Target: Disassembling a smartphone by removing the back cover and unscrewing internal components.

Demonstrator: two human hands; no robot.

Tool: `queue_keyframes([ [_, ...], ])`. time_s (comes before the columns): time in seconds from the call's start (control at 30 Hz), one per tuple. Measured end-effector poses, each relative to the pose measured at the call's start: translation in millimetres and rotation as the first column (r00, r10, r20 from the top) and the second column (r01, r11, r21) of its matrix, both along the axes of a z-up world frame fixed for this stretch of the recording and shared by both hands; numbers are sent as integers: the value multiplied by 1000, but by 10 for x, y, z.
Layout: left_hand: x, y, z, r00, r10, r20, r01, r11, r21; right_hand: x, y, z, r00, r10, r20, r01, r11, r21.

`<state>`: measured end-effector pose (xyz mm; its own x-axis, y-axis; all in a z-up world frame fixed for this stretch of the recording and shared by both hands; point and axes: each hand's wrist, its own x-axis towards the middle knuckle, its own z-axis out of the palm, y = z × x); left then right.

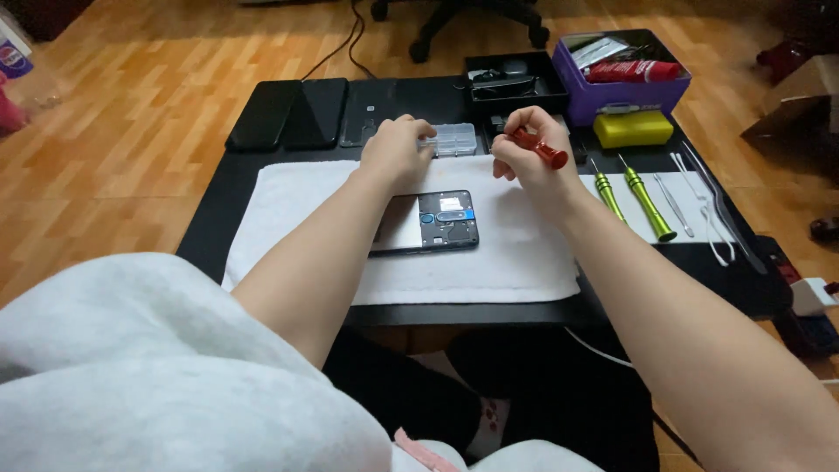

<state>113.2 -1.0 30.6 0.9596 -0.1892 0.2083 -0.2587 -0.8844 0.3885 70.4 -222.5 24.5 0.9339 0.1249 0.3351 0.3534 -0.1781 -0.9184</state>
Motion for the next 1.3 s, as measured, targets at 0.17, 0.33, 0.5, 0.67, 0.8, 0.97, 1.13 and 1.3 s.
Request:
queue_keyframes([
  [0.17,117,33,-136,991,-41,127,28,995,101,132,9,-24,1000,20,-1,-20,1000,-2],
  [0.33,143,12,-246,943,-100,318,31,976,216,201,154,-47,999,15,28,-14,1000,-14],
  [0.5,154,6,-264,903,-126,411,1,957,290,588,200,-242,995,47,93,-42,998,-53],
  [0.67,343,70,-326,890,-135,435,24,968,251,696,306,-231,987,5,161,18,990,-141],
  [0.8,405,83,-191,975,-45,218,42,999,16,673,421,-123,983,-43,180,103,935,-339],
  [0.97,525,222,-323,1000,10,-18,-17,896,-444,810,606,-207,976,12,216,65,935,-348],
  [1.13,549,236,-334,995,29,-92,-74,839,-538,858,718,-292,962,-7,273,120,908,-401],
  [1.3,595,230,-291,990,31,-137,-101,833,-544,821,742,-282,958,-7,287,135,893,-429],
])
